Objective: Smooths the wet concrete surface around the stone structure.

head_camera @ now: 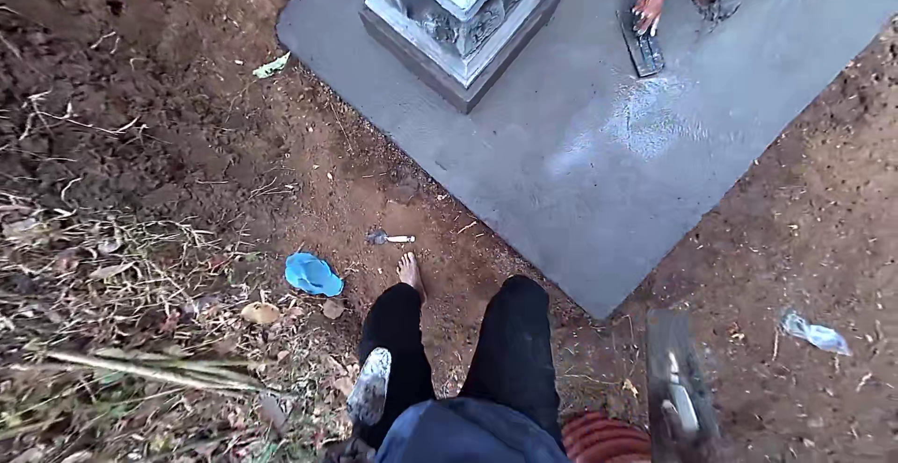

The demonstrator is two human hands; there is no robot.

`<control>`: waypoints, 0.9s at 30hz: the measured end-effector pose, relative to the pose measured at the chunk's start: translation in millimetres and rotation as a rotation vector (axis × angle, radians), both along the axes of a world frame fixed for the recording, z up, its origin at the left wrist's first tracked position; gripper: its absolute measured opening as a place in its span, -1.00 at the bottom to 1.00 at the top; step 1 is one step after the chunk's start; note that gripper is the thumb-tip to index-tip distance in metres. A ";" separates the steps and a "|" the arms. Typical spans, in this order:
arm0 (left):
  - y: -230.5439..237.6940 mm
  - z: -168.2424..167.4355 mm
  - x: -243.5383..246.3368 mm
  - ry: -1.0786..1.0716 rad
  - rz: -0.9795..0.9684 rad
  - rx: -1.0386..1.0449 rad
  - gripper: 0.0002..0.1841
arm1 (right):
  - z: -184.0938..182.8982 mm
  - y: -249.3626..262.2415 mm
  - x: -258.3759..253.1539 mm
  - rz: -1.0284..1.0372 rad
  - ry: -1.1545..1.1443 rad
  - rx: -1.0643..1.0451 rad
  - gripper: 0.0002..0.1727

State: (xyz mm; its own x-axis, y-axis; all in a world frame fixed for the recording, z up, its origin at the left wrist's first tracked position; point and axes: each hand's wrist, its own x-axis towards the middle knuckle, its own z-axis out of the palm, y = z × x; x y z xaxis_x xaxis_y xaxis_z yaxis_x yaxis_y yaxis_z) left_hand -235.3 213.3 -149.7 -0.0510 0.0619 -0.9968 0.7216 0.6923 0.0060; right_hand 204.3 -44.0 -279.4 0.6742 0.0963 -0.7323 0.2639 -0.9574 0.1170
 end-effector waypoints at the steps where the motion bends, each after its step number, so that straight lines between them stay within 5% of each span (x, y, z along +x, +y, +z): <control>1: 26.3 -4.7 5.7 0.018 -0.020 -0.002 -0.79 | -19.5 16.7 -6.5 0.027 -0.047 0.057 -0.20; 6: 20.5 -124.9 -112.8 -0.257 0.357 0.421 -0.73 | -125.8 186.4 -29.4 0.305 0.117 0.194 -0.28; 10: 112.7 -188.8 -73.8 -0.110 0.372 0.719 -0.71 | -214.9 330.8 -67.7 0.518 0.278 0.160 -0.23; 13: 182.2 -270.5 -25.7 -0.148 0.539 0.962 -0.73 | -292.2 404.5 -97.4 0.631 0.333 0.189 -0.25; 17: 266.6 -394.9 52.3 -0.255 0.989 1.103 -0.76 | -411.8 454.5 -124.0 0.779 0.318 0.255 -0.27; 20: 313.2 -463.5 95.0 -0.418 1.069 1.131 -0.70 | -475.8 464.8 -128.5 0.873 0.324 0.230 -0.26; 23: 337.9 -504.2 108.1 -0.568 1.008 1.194 -0.66 | -511.1 465.1 -136.7 0.910 0.293 0.220 -0.23; 27: 363.9 -519.2 111.8 -0.673 1.012 1.257 -0.67 | -519.7 506.8 -160.0 0.889 0.223 0.248 -0.30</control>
